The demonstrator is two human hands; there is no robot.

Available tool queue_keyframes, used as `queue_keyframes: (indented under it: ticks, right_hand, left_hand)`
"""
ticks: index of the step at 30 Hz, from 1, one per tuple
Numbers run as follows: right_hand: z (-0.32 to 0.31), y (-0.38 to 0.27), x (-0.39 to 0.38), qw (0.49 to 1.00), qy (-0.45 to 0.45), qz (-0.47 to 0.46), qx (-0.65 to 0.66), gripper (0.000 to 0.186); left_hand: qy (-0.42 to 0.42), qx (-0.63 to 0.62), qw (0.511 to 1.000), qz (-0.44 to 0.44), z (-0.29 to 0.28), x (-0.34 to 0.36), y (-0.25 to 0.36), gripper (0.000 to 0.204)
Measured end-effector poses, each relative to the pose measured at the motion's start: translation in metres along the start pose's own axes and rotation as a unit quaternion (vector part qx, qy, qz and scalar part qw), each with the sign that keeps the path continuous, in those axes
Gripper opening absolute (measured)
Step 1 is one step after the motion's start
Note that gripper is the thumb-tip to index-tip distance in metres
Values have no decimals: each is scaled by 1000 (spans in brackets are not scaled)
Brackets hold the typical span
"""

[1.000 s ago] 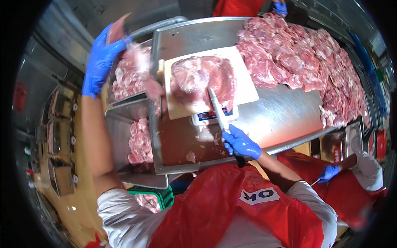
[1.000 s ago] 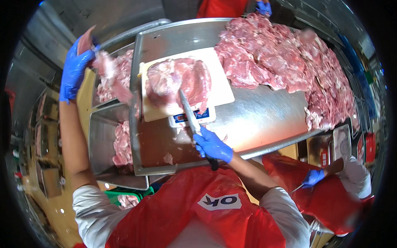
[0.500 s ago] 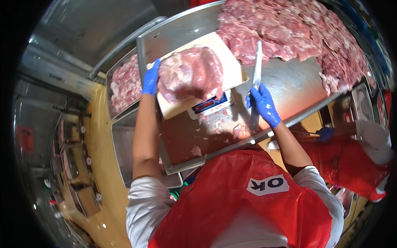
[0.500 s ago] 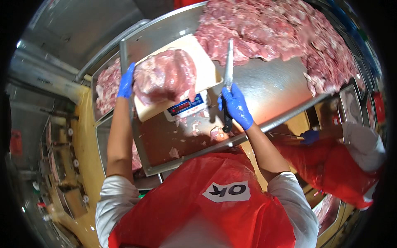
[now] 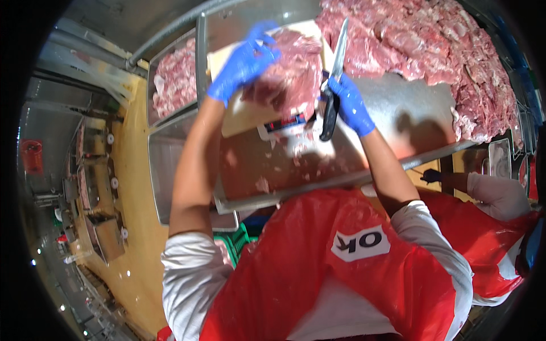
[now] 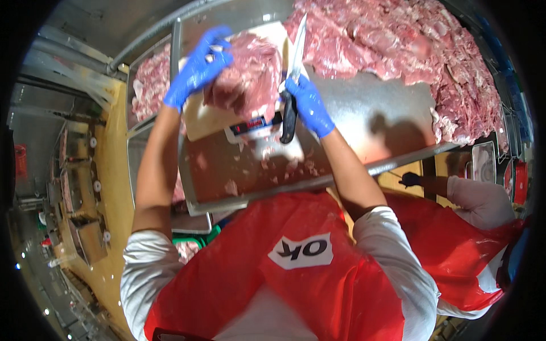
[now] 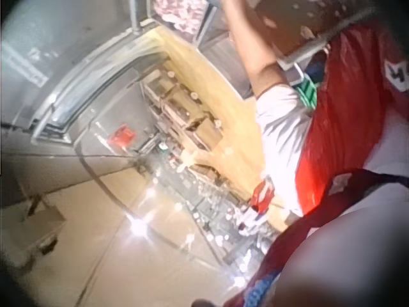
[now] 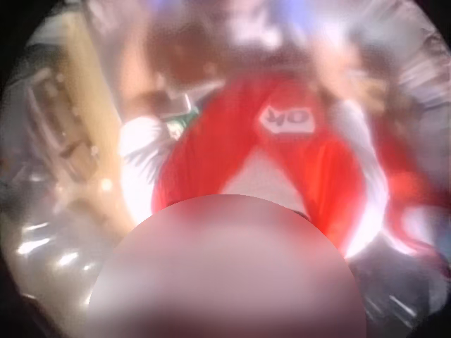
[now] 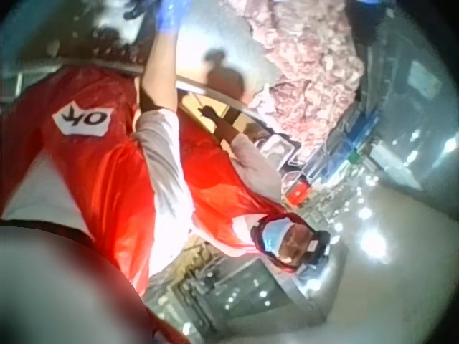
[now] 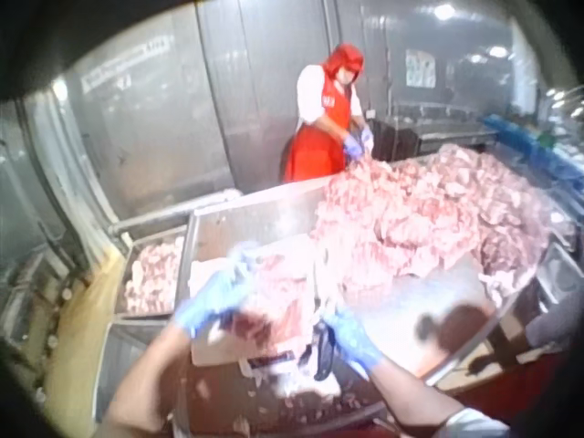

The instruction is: The person cuts large pieces of raw meat on a cutting board using a knife, separates portions, and places them into a green crate. The person also sharpens the knife with a honing steel during the process.

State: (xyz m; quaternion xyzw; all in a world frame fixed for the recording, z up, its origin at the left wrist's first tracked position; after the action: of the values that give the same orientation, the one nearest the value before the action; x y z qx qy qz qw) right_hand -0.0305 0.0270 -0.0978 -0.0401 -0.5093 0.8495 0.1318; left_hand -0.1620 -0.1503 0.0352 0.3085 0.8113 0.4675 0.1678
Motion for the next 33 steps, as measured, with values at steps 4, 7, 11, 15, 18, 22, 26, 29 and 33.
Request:
queue_keyframes:
  ticks: [4,7,11,15,18,22,26,29,33]
  right_hand:
    - [10,3,-6,999,-10,34,23,18]
    - [10,10,-6,998,-33,49,-21,49]
    - [20,19,1,998,-53,-9,32,20]
    - [45,35,-20,995,-44,24,-85,20]
    - [41,22,-23,998,-27,52,4,18]
    - [-6,-10,17,998,5,-50,-37,34]
    - [-29,-30,80,989,8,-70,-133,28]
    - [-19,-11,81,985,-64,-139,-79,27]
    - [-19,-4,73,942,-41,-132,-307,22]
  left_hand:
    - [38,17,999,-25,0,16,-60,86]
    - [60,97,993,-40,8,19,-50,82]
    - [9,98,995,-24,-4,40,-44,74]
    - [-63,257,964,29,-16,65,-29,75]
    - [-80,416,906,-21,-5,71,-8,69]
    - [-117,409,898,-110,8,52,19,71]
    - [80,400,912,-42,30,38,53,55]
    - [202,488,849,-12,46,27,52,40]
    - [231,424,876,15,31,21,52,25]
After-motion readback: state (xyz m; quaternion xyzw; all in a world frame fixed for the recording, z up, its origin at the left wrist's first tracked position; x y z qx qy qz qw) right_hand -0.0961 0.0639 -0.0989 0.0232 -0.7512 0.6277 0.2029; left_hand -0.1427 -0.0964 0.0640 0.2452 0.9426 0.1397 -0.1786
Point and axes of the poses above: each hand's wrist, its own x-axis towards the middle knuckle, its own z-axis out of the palm, y = z × x, the point moved 7 cm from there along x, towards the middle knuckle, and after that the axes turned 9 degrees about -z, right-handed, at the moved point
